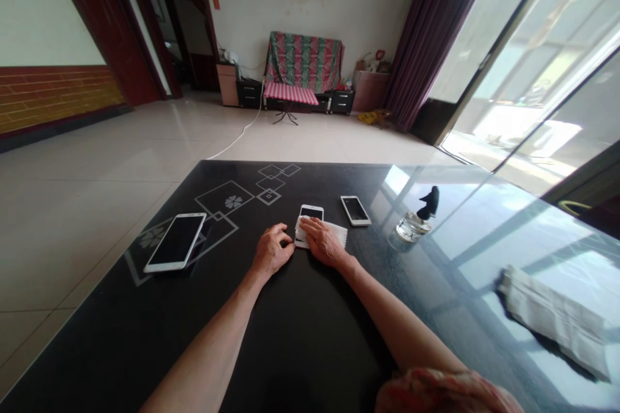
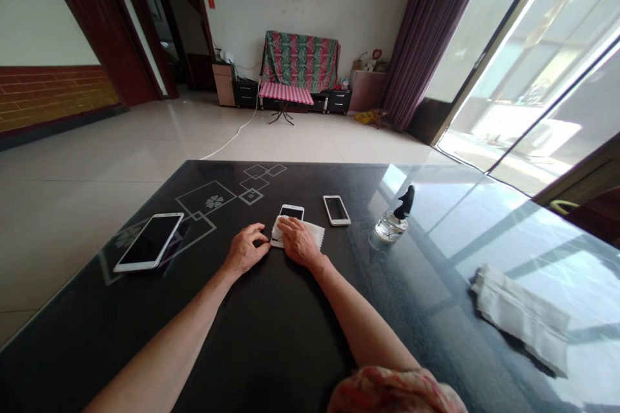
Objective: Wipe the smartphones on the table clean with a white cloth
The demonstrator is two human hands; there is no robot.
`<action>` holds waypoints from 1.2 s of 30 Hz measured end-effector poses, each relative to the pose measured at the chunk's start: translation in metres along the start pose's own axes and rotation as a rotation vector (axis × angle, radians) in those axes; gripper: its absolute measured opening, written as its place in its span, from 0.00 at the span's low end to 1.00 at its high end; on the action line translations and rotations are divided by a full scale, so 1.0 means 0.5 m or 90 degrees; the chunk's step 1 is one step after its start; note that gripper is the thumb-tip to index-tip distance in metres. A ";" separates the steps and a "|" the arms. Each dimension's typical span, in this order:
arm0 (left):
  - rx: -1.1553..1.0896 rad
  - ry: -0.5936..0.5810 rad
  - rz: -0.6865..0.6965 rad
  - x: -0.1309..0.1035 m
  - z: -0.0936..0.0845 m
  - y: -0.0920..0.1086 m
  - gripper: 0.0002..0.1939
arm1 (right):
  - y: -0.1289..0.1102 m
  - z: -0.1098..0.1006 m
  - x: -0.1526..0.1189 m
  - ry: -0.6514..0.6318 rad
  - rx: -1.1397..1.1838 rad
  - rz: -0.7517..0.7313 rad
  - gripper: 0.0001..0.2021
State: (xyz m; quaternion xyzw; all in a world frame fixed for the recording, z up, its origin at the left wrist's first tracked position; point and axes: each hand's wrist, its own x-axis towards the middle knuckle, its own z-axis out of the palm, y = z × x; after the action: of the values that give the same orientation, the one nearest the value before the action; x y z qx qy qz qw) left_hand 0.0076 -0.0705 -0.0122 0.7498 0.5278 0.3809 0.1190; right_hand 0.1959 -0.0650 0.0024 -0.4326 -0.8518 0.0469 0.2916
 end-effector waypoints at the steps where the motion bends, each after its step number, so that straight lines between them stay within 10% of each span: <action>1: 0.000 0.001 0.003 0.000 0.001 -0.001 0.03 | -0.004 -0.005 -0.008 -0.004 0.006 0.006 0.20; 16: 0.024 0.012 0.033 -0.002 -0.001 -0.003 0.08 | -0.032 -0.045 -0.072 0.034 0.037 0.015 0.17; 36: 0.038 -0.005 0.026 0.001 -0.009 0.004 0.09 | 0.006 -0.078 -0.076 0.078 -0.139 0.328 0.11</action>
State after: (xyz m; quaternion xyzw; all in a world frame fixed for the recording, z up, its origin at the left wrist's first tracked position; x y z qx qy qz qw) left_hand 0.0059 -0.0721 -0.0076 0.7653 0.5230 0.3641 0.0909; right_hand 0.2361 -0.0992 0.0162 -0.6656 -0.6946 0.0012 0.2729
